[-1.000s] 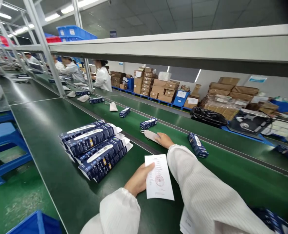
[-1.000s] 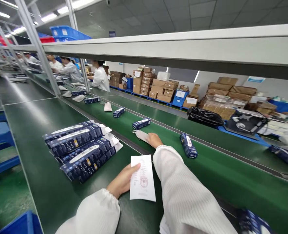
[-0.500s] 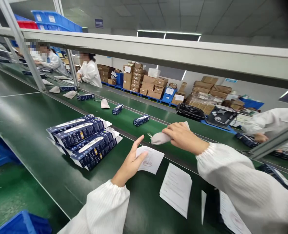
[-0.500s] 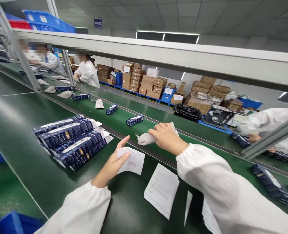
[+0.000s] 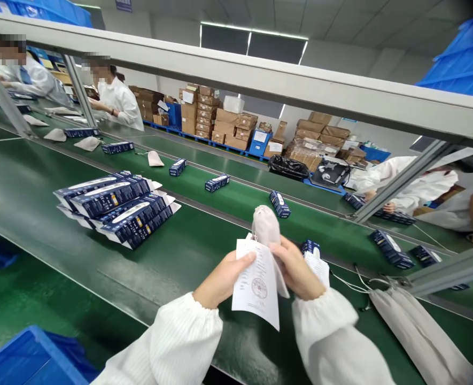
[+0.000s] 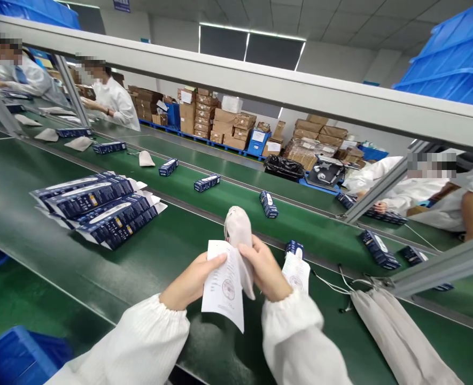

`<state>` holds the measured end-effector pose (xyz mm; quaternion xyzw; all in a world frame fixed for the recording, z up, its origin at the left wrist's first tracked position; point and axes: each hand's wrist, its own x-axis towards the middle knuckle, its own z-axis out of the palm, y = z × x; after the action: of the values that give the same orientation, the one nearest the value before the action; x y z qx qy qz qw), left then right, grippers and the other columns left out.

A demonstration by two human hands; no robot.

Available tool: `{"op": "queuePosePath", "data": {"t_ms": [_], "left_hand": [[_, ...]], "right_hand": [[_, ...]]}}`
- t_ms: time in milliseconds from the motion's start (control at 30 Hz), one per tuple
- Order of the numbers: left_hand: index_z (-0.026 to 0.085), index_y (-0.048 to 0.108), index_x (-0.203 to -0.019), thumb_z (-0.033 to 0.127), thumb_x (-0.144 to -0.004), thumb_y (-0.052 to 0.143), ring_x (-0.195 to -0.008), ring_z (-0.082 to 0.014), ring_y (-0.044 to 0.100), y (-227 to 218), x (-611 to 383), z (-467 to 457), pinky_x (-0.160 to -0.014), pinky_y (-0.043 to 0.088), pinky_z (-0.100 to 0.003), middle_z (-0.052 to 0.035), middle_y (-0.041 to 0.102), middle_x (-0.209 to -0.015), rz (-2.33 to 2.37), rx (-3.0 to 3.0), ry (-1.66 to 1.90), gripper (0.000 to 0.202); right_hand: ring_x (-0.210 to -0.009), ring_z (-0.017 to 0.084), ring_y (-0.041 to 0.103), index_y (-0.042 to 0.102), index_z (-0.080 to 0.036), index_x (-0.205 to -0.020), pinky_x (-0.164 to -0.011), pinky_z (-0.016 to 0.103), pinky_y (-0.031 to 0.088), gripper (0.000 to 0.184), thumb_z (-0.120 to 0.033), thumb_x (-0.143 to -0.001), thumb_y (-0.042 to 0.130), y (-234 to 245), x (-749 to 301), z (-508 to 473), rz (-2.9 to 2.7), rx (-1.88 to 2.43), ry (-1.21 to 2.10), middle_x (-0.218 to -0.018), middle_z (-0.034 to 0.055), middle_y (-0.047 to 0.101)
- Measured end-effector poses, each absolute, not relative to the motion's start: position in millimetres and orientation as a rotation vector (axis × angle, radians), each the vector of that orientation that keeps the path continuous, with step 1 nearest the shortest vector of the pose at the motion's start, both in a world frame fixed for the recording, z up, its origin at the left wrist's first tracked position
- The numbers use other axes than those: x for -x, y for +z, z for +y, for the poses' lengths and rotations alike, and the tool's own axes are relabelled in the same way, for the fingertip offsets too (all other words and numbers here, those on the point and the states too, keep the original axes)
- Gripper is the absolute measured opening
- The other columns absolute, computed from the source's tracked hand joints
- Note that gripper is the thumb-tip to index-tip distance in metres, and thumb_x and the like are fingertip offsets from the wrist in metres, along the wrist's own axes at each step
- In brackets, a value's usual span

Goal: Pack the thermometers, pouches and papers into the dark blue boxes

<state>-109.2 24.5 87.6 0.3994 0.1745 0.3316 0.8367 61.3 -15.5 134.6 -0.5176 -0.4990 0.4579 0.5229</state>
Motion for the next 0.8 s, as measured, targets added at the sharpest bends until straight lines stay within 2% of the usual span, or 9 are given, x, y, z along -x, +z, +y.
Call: {"op": "queuePosePath", "data": {"t_ms": [167,333,467,533,600,667,733,800], "left_hand": [[0.014,0.062,-0.111,0.038,-0.079,0.066,-0.085,-0.0260,0.068,73.2,104.3,18.9,-0.078,0.050,-0.037,-0.0140,0.071,-0.101,0.545,-0.817,0.872,0.040],[0.013,0.064,-0.105,0.031,-0.080,0.064,-0.077,-0.0209,0.067,75.9,91.3,12.1,-0.074,0.050,-0.031,-0.0084,0.072,-0.086,0.570,-0.693,1.028,0.031],[0.013,0.066,-0.097,0.020,-0.078,0.063,-0.071,-0.0165,0.065,81.4,81.3,2.4,-0.072,0.049,-0.026,-0.0038,0.070,-0.075,0.561,-0.582,1.051,0.021],[0.013,0.067,-0.092,0.021,-0.079,0.061,-0.071,-0.0159,0.065,81.7,79.8,-2.3,-0.073,0.049,-0.026,-0.0030,0.069,-0.072,0.543,-0.538,1.061,0.016],[0.013,0.067,-0.097,0.031,-0.084,0.056,-0.082,-0.0186,0.066,82.3,79.1,-6.9,-0.080,0.049,-0.028,-0.0055,0.071,-0.082,0.473,-0.525,1.046,0.025],[0.015,0.064,-0.112,0.042,-0.088,0.051,-0.101,-0.0219,0.063,84.0,79.0,-10.9,-0.090,0.047,-0.030,-0.0082,0.070,-0.103,0.399,-0.563,1.024,0.038],[0.019,0.056,-0.125,0.040,-0.086,0.056,-0.114,-0.0230,0.056,86.1,80.4,-13.1,-0.098,0.042,-0.031,-0.0075,0.064,-0.121,0.379,-0.642,1.024,0.044],[0.022,0.053,-0.128,0.030,-0.082,0.065,-0.119,-0.0232,0.054,87.8,84.2,-12.7,-0.101,0.040,-0.030,-0.0065,0.061,-0.126,0.424,-0.709,1.031,0.049]], "right_hand": [[-0.098,0.027,0.064,0.055,-0.020,-0.116,-0.081,0.039,0.053,0.044,-0.040,-0.077,0.063,114.0,-36.3,-30.7,-1.014,1.171,1.000,-0.111,0.0083,0.067],[-0.107,0.026,0.060,0.053,-0.021,-0.123,-0.093,0.041,0.048,0.046,-0.033,-0.079,0.059,105.9,-23.4,-40.3,-1.325,1.376,0.737,-0.119,0.0074,0.063],[-0.106,0.025,0.060,0.049,-0.024,-0.127,-0.090,0.039,0.049,0.047,-0.028,-0.081,0.055,99.9,-19.1,-44.0,-1.438,1.511,0.558,-0.119,0.0063,0.062],[-0.105,0.025,0.059,0.049,-0.025,-0.126,-0.088,0.039,0.049,0.044,-0.028,-0.083,0.053,99.9,-18.8,-47.1,-1.477,1.580,0.495,-0.117,0.0062,0.062],[-0.100,0.026,0.060,0.051,-0.023,-0.123,-0.084,0.040,0.050,0.040,-0.029,-0.083,0.052,98.9,-16.5,-50.2,-1.494,1.675,0.390,-0.110,0.0075,0.061],[-0.092,0.026,0.060,0.052,-0.020,-0.118,-0.079,0.042,0.051,0.035,-0.031,-0.084,0.052,95.8,-12.0,-52.6,-1.498,1.764,0.256,-0.102,0.0093,0.057],[-0.088,0.026,0.059,0.052,-0.017,-0.115,-0.076,0.042,0.052,0.032,-0.030,-0.085,0.050,92.2,-8.6,-54.4,-1.526,1.795,0.144,-0.099,0.0105,0.052],[-0.095,0.028,0.057,0.052,-0.016,-0.115,-0.082,0.045,0.050,0.031,-0.028,-0.086,0.050,90.1,-10.1,-55.7,-1.604,1.755,0.062,-0.103,0.0127,0.051]]}}
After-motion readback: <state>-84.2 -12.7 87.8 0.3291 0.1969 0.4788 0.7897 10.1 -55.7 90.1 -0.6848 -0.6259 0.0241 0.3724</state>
